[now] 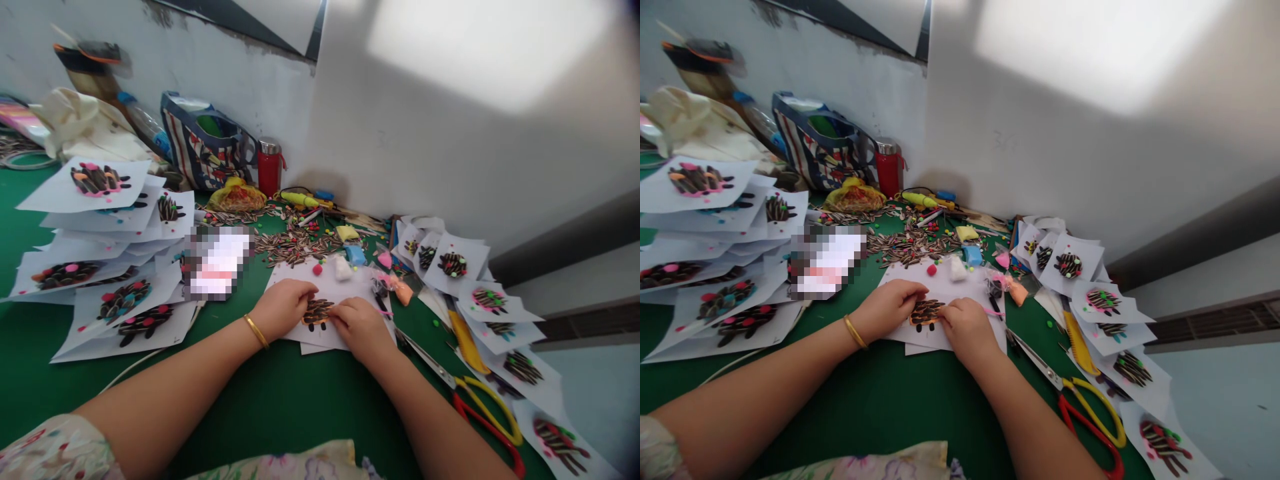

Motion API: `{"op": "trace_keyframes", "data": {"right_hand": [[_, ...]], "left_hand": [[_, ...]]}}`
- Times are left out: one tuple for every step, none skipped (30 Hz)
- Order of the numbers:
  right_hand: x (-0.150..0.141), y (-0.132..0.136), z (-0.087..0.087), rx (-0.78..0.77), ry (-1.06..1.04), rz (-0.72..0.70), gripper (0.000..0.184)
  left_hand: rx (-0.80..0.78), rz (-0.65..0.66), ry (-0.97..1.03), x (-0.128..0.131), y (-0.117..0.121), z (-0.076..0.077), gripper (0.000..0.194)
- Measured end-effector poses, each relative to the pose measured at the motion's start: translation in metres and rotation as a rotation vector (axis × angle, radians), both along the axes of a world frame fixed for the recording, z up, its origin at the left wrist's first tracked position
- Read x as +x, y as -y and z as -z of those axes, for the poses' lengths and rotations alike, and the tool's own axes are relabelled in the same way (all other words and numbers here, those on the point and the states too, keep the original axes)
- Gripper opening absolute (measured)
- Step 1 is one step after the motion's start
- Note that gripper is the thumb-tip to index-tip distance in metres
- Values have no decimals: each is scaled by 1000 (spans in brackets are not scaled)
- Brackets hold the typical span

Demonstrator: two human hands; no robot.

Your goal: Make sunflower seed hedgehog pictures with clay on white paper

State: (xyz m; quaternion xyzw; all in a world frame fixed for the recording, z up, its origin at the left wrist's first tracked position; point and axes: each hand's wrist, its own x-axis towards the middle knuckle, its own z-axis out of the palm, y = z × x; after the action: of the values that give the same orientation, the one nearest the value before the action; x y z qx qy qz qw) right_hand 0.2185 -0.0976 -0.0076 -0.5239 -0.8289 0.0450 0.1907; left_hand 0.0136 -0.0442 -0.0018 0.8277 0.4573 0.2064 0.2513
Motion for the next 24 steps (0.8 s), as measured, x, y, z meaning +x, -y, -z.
{"op": "trace_keyframes", "data": {"right_hand": [[0,0,0,-5,-4,0,11],[1,0,0,-8,-9,-2,11],[2,0,0,-10,-17,-4,12],[2,1,-1,-9,-26,-7,12],[3,1,-1,-5,-40,-9,12],[4,1,-2,0,-57,-10,13],[5,2,-3,5,-77,-10,13],[5,2,-4,9,-98,-5,14],[6,3,-5,13,-119,3,15],[6,3,-6,17,-139,14,15],[7,3,-6,19,-155,26,16],[7,3,-6,19,-166,40,16],[7,3,-6,16,-176,55,16],[8,2,-5,8,-184,71,16],[8,1,-4,-3,-195,90,16],[9,0,-3,-17,-207,109,16],[9,-1,-2,-33,-221,125,15],[10,-2,-1,-48,-234,136,15],[10,-3,0,-60,-246,142,15],[11,-4,1,-70,-254,145,14],[11,-4,2,-76,-259,144,14],[11,-4,2,-78,-263,144,14],[11,-5,3,-78,-267,145,13],[11,-5,3,-78,-272,145,13]], "left_hand": [[0,-1,1,0,0,0,31],[2,-2,5,0,0,1,31],[3,-3,10,0,0,1,31],[5,-5,18,0,0,2,30],[6,-9,27,0,0,2,30],[7,-16,40,0,0,3,30],[10,-24,56,0,0,4,29],[17,-30,77,0,-1,4,29],[29,-33,100,0,-1,4,28],[45,-35,123,-1,-2,4,27],[62,-41,144,-1,-3,4,26],[78,-49,160,-1,-4,4,26],[91,-62,172,-2,-5,3,25],[100,-80,180,-2,-6,2,24],[103,-98,184,-3,-7,1,23],[101,-111,182,-4,-8,-1,22],[97,-120,178,-4,-9,-2,21],[94,-130,173,-5,-10,-3,21],[91,-142,165,-6,-12,-4,21],[90,-156,156,-6,-13,-5,22],[93,-172,149,-6,-15,-5,23],[100,-188,142,-7,-17,-6,25],[111,-203,138,-7,-19,-6,28],[124,-215,132,-7,-21,-7,29]]}}
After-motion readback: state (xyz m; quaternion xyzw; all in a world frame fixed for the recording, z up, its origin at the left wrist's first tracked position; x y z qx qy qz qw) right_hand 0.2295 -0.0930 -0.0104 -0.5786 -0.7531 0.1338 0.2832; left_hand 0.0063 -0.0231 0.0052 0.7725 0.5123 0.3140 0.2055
